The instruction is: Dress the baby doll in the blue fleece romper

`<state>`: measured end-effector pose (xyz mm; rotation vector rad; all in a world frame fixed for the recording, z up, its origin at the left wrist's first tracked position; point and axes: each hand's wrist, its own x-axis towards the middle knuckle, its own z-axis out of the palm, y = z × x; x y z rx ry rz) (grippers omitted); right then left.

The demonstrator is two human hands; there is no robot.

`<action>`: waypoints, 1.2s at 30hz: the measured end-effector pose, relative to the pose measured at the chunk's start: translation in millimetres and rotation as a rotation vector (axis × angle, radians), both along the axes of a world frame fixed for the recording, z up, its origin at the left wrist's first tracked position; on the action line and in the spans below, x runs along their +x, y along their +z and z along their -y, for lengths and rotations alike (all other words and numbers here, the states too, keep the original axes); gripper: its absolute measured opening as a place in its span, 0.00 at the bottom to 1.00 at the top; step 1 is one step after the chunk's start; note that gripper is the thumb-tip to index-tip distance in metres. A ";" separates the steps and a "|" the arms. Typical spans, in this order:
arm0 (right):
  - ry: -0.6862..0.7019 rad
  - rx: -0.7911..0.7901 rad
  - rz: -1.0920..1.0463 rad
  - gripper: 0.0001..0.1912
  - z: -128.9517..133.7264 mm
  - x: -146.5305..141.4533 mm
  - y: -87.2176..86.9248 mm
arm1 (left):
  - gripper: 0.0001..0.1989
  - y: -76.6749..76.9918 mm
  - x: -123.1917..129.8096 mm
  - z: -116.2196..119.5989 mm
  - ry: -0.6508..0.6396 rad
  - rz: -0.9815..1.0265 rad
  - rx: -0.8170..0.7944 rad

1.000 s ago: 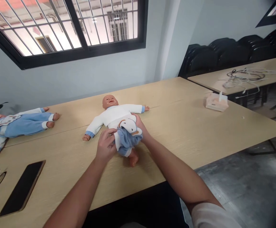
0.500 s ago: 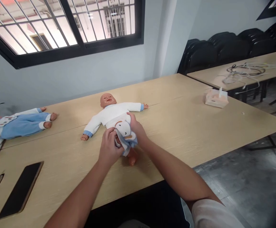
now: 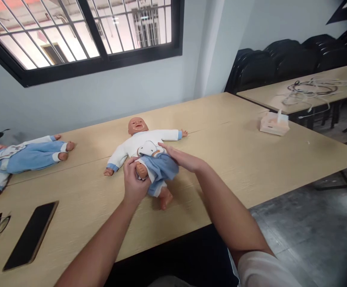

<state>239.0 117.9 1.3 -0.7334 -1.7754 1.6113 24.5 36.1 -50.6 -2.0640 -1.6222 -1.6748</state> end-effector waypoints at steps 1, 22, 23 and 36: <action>0.053 0.022 0.032 0.35 -1.7 7.4 5.1 | 0.19 0.9 0.7 0.7 -0.003 0.001 0.014; -0.127 0.032 0.353 0.51 0.5 23.3 -10.0 | 0.23 -11.8 34.6 16.5 -0.587 -0.326 -0.083; -0.112 0.077 0.382 0.54 0.7 25.5 -9.5 | 0.23 -10.4 32.5 15.7 -0.634 -0.334 -0.074; -0.612 0.746 0.607 0.21 82.7 7.9 -20.8 | 0.20 -6.5 -56.6 -28.4 -0.491 0.118 -0.754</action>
